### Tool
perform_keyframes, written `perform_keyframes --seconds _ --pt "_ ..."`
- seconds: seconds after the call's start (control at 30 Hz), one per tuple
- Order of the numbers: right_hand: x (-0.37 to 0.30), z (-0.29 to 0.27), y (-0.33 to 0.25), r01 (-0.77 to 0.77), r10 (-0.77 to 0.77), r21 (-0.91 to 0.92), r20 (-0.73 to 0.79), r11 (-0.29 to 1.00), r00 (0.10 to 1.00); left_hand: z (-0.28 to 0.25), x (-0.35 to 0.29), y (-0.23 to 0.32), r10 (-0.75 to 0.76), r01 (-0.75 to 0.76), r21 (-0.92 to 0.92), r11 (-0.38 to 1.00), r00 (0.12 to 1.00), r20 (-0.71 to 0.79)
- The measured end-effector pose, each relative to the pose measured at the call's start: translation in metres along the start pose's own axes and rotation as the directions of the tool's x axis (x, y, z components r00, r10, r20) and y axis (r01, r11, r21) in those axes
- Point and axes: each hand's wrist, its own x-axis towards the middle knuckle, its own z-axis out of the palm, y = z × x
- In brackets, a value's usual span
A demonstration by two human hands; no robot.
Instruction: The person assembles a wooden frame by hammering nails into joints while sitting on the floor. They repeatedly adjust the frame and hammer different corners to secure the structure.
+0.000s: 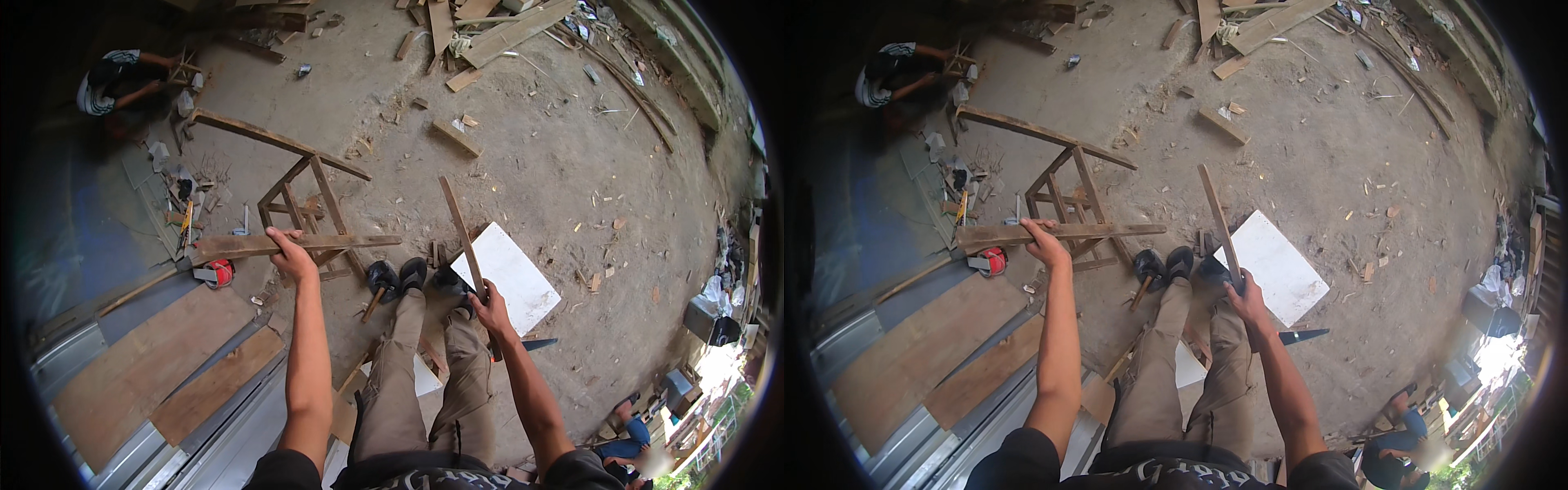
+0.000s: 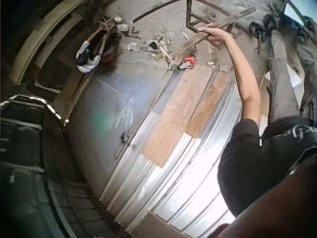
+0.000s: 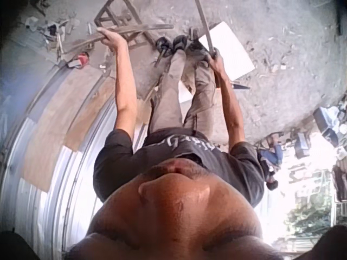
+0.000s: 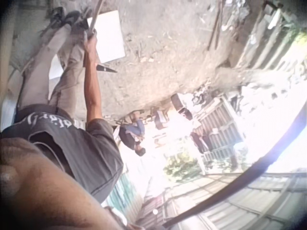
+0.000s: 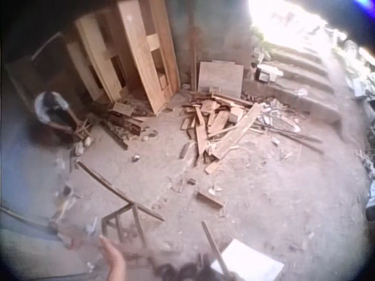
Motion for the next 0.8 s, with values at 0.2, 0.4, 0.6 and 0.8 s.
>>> perform_keyframes --seconds 0.2,0.4,0.6,0.8 --pt "0.018 0.016 -0.052 -0.053 0.056 -0.042 0.076 0.998 0.996 0.005 0.078 0.048 -0.092 0.099 -0.117 0.988 0.994 0.064" --pt "0.027 0.029 -0.081 -0.038 0.032 -0.047 -0.107 0.998 0.994 0.022 0.088 0.146 -0.226 0.250 -0.063 0.966 0.940 0.257" --pt "0.044 0.018 -0.081 0.179 -0.155 0.021 -0.403 0.984 0.902 0.039 0.067 0.224 -0.214 0.313 -0.069 0.947 0.779 0.590" --pt "0.070 -0.023 -0.094 0.218 -0.083 0.276 -0.429 0.936 0.899 0.069 0.057 0.259 -0.192 0.400 -0.068 0.914 0.576 0.794"
